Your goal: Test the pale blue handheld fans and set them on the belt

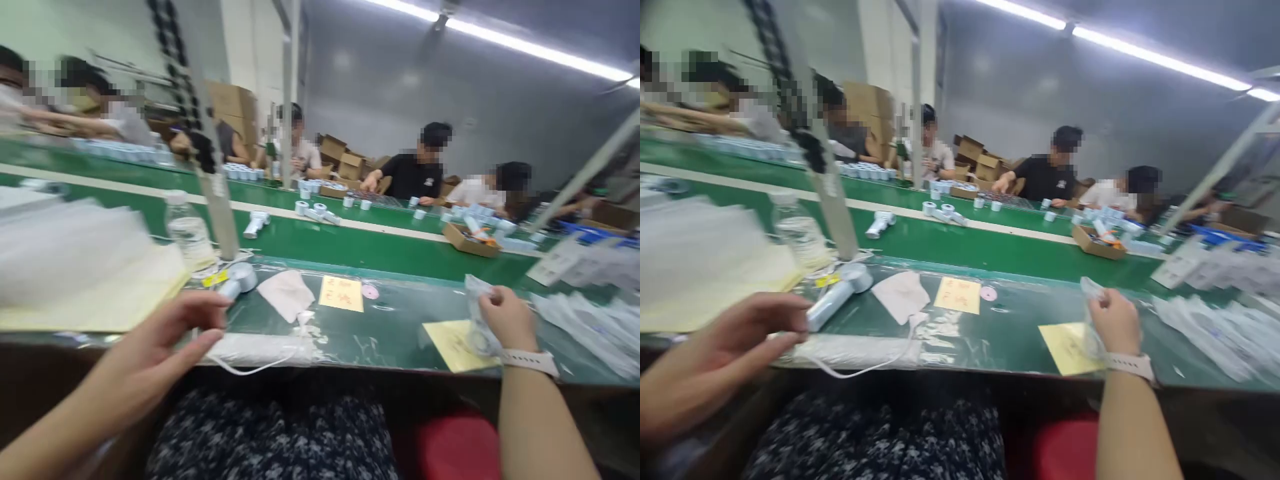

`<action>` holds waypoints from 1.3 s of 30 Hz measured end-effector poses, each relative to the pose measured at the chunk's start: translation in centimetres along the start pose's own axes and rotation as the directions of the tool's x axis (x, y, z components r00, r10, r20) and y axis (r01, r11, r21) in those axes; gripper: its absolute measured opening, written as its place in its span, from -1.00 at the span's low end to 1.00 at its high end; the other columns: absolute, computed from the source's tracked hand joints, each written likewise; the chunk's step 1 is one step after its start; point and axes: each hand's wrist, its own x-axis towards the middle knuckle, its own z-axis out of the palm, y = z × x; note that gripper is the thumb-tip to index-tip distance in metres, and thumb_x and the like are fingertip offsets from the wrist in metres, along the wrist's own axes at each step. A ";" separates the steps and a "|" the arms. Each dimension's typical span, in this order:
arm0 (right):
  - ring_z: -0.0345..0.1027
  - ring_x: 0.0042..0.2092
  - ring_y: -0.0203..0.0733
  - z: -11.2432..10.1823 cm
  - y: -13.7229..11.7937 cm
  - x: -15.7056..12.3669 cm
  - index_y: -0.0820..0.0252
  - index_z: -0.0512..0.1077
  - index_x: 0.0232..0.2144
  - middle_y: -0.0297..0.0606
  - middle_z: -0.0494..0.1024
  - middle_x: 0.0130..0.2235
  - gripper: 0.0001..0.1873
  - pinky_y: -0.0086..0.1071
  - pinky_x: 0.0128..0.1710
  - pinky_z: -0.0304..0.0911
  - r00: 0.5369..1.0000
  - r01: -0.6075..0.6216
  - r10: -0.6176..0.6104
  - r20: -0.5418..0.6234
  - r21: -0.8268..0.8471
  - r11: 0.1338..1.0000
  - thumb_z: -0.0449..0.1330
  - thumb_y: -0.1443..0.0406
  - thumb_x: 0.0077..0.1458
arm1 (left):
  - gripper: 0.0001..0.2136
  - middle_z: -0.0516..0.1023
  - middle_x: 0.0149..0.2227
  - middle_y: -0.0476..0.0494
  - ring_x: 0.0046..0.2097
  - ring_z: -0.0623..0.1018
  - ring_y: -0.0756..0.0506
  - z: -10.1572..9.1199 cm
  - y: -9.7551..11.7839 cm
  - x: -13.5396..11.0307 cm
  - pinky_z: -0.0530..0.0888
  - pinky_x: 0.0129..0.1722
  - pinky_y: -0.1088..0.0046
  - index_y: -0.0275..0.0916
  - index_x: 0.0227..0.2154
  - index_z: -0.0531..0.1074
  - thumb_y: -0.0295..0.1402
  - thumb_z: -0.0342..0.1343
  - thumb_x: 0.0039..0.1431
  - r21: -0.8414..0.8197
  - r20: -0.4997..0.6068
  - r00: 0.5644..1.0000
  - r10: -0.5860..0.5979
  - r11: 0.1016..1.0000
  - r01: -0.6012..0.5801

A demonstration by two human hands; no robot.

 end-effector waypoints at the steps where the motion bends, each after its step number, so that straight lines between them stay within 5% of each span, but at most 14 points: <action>1: 0.20 -0.42 0.05 0.8 0.0 0.0 -0.01 0.19 -0.54 -0.18 0.36 -0.54 -0.79 -0.10 -0.34 0.08 0.999 0.003 -0.004 0.038 0.012 1.000 0.06 0.15 -0.36 | -0.76 0.54 -0.27 -0.01 -0.26 0.54 -0.08 0.0 0.8 -0.2 0.51 -0.23 0.42 0.00 -0.04 0.36 -0.19 0.03 0.24 -0.037 0.020 1.000 -0.006 0.999 0.007; 4: 0.31 -0.29 0.23 3.7 0.0 -0.7 -0.09 0.18 -0.44 -0.04 0.51 -0.37 -0.72 0.01 -0.27 0.11 0.995 -0.004 0.007 0.096 -0.034 0.999 0.09 0.08 -0.32 | -0.81 0.51 -0.23 -0.07 -0.24 0.51 -0.05 -0.3 2.9 -0.2 0.49 -0.22 0.44 -0.14 -0.12 0.39 -0.26 0.02 0.25 -0.077 0.171 0.985 -0.022 0.996 0.036; 7: 0.38 -0.23 0.20 7.6 -1.3 -3.2 -0.16 0.21 -0.42 0.05 0.56 -0.23 -0.77 0.04 -0.25 0.11 0.952 0.122 -0.116 0.282 -0.002 0.993 0.06 0.00 -0.19 | -0.85 0.50 -0.18 -0.09 -0.22 0.49 -0.03 -0.6 4.0 -0.1 0.48 -0.18 0.43 -0.20 -0.16 0.40 -0.33 0.03 0.25 -0.085 0.300 0.954 -0.031 0.995 0.059; 11: 0.43 -0.07 0.23 12.0 -5.7 -9.4 0.04 0.38 -0.32 0.11 0.58 -0.12 -0.66 0.04 -0.05 0.24 0.728 0.303 -0.362 0.582 0.201 0.932 0.07 0.02 -0.14 | -0.87 0.52 -0.14 -0.12 -0.17 0.48 -0.06 -0.6 4.4 0.0 0.46 -0.15 0.39 -0.21 -0.18 0.41 -0.37 0.05 0.24 -0.041 0.439 0.897 -0.050 0.996 0.076; 14: 0.40 -0.01 0.13 14.0 -9.7 -13.2 0.17 0.44 -0.28 0.03 0.58 -0.11 -0.68 0.00 0.03 0.24 0.536 0.480 -0.566 0.626 0.325 0.815 0.01 0.13 0.06 | -0.88 0.53 -0.12 -0.14 -0.13 0.49 -0.09 -0.3 4.4 0.2 0.44 -0.11 0.35 -0.21 -0.17 0.41 -0.39 0.06 0.24 0.012 0.521 0.851 -0.059 0.998 0.062; 19: 0.40 -0.25 -0.12 15.6 -14.1 -16.4 0.16 0.39 -0.39 -0.20 0.54 -0.33 -0.78 -0.30 -0.24 0.24 0.458 0.544 -0.599 0.657 0.325 0.773 0.01 0.21 0.21 | -0.84 0.54 -0.11 -0.12 -0.09 0.51 -0.12 -0.1 3.3 0.6 0.43 -0.07 0.32 -0.19 -0.13 0.42 -0.38 0.07 0.24 0.109 0.571 0.810 -0.136 0.990 0.090; 24: 0.34 -0.27 -0.06 16.7 -16.1 -18.6 0.18 0.31 -0.44 -0.16 0.47 -0.37 -0.85 -0.32 -0.33 0.07 0.485 0.622 -0.580 0.654 0.209 0.755 0.12 0.27 0.17 | -0.80 0.51 -0.04 -0.10 -0.01 0.48 -0.13 0.2 0.9 1.2 0.40 0.03 0.30 -0.16 -0.07 0.41 -0.34 0.06 0.26 0.129 0.557 0.810 -0.184 0.982 0.134; 29: 0.35 -0.24 -0.06 17.1 -16.2 -18.9 0.18 0.29 -0.42 -0.14 0.48 -0.35 -0.89 -0.32 -0.30 0.05 0.517 0.628 -0.573 0.636 0.172 0.759 0.05 0.38 0.18 | -0.80 0.47 0.01 -0.12 0.07 0.43 -0.14 2.0 -1.3 3.6 0.36 0.11 0.28 -0.15 -0.06 0.40 -0.32 0.06 0.28 0.098 0.546 0.832 -0.100 0.994 0.055; 32: 0.39 -0.28 -0.10 17.2 -16.1 -18.7 0.19 0.30 -0.35 -0.20 0.50 -0.37 -0.90 -0.34 -0.33 0.05 0.553 0.585 -0.548 0.628 0.176 0.792 0.02 0.34 0.24 | -0.80 0.43 0.04 -0.16 0.12 0.39 -0.17 4.4 -2.3 6.9 0.35 0.14 0.27 -0.17 -0.08 0.41 -0.34 0.10 0.25 0.225 0.556 0.829 -0.061 0.971 -0.080; 35: 0.42 -0.34 -0.14 17.3 -16.3 -18.6 0.19 0.30 -0.27 -0.24 0.53 -0.38 -0.89 -0.36 -0.38 0.03 0.580 0.539 -0.523 0.625 0.187 0.821 -0.02 0.33 0.28 | -0.76 0.39 0.10 -0.21 0.18 0.34 -0.20 7.1 -3.6 11.6 0.28 0.21 0.27 -0.22 -0.04 0.41 -0.38 0.11 0.23 0.483 0.539 0.837 -0.096 0.849 -0.213; 39: 0.47 -0.30 -0.11 17.3 -17.0 -18.4 0.18 0.30 -0.26 -0.21 0.57 -0.35 -0.93 -0.35 -0.39 0.05 0.580 0.521 -0.519 0.628 0.204 0.829 0.02 0.34 0.27 | -0.67 0.32 0.15 -0.31 0.22 0.30 -0.28 10.0 -6.4 19.1 0.28 0.21 0.17 -0.24 0.07 0.36 -0.35 0.08 0.26 0.650 0.451 0.867 -0.212 0.743 -0.157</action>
